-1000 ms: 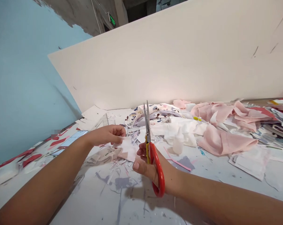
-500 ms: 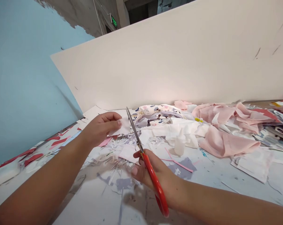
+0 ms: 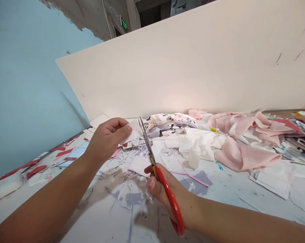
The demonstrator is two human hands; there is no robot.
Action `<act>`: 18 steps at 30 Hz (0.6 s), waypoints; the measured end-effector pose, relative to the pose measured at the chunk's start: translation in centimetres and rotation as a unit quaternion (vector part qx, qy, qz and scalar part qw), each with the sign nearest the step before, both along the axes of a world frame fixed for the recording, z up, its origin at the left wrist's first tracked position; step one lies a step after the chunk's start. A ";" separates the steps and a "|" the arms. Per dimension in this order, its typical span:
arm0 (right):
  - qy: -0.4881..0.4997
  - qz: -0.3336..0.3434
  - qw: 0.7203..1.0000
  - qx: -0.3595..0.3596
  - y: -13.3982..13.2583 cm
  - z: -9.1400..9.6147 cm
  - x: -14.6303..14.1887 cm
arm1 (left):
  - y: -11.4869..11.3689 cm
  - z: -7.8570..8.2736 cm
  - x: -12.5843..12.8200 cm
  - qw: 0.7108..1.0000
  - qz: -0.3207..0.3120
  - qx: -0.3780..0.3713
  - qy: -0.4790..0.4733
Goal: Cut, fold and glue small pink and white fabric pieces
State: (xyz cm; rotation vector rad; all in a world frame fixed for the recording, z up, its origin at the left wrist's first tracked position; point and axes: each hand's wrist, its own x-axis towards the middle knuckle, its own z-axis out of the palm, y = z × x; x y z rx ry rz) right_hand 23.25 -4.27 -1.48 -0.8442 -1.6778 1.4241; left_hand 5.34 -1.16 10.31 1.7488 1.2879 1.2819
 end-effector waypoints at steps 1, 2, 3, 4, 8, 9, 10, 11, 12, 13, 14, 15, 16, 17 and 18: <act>-0.017 0.009 1.000 0.002 0.0 0.1 0.0 | 0.0 0.0 0.0 1.000 0.009 0.004 0.008; -0.036 0.020 0.999 0.007 0.0 0.2 0.0 | 0.0 -0.1 0.0 1.000 0.016 0.008 0.015; -0.051 0.028 0.998 0.014 0.0 0.3 -0.1 | 0.0 -0.2 -0.1 1.000 0.019 0.012 0.020; -0.053 0.025 0.998 0.019 0.0 0.4 -0.1 | 0.0 -0.3 -0.1 0.999 0.019 0.015 0.021; -0.042 0.016 0.998 0.043 0.0 0.5 -0.2 | 0.4 -0.9 -0.2 0.999 0.006 0.032 0.014; -0.044 0.014 0.998 0.043 0.0 0.5 -0.2 | 0.4 -1.1 -0.2 0.999 0.003 0.034 0.015; -0.047 0.012 0.998 0.042 -0.1 0.5 -0.2 | 0.5 -1.2 -0.2 0.999 0.000 0.034 0.019; -0.051 0.010 0.998 0.039 -0.1 0.5 -0.2 | 0.5 -1.2 -0.2 0.999 -0.003 0.032 0.023; -0.055 0.007 0.998 0.036 -0.1 0.5 -0.2 | 0.5 -1.3 -0.2 0.999 -0.006 0.030 0.026; -0.059 0.004 0.998 0.035 -0.2 0.5 -0.2 | 0.5 -1.3 -0.2 0.999 -0.007 0.029 0.028; -0.062 0.004 0.997 0.034 -0.2 0.6 -0.2 | 0.5 -1.2 -0.2 0.999 -0.007 0.029 0.030; -0.066 0.005 0.997 0.034 -0.2 0.6 -0.3 | 0.5 -1.2 -0.2 0.999 -0.006 0.028 0.030; -0.069 0.007 0.997 0.034 -0.2 0.7 -0.3 | 0.5 -1.2 -0.2 0.999 -0.004 0.027 0.031; -0.071 0.008 0.997 0.035 -0.2 0.8 -0.4 | 0.5 -1.1 -0.2 0.999 -0.003 0.027 0.031; -0.068 0.009 0.997 0.037 -0.2 0.9 -0.5 | 0.5 -1.1 -0.2 0.999 -0.004 0.027 0.032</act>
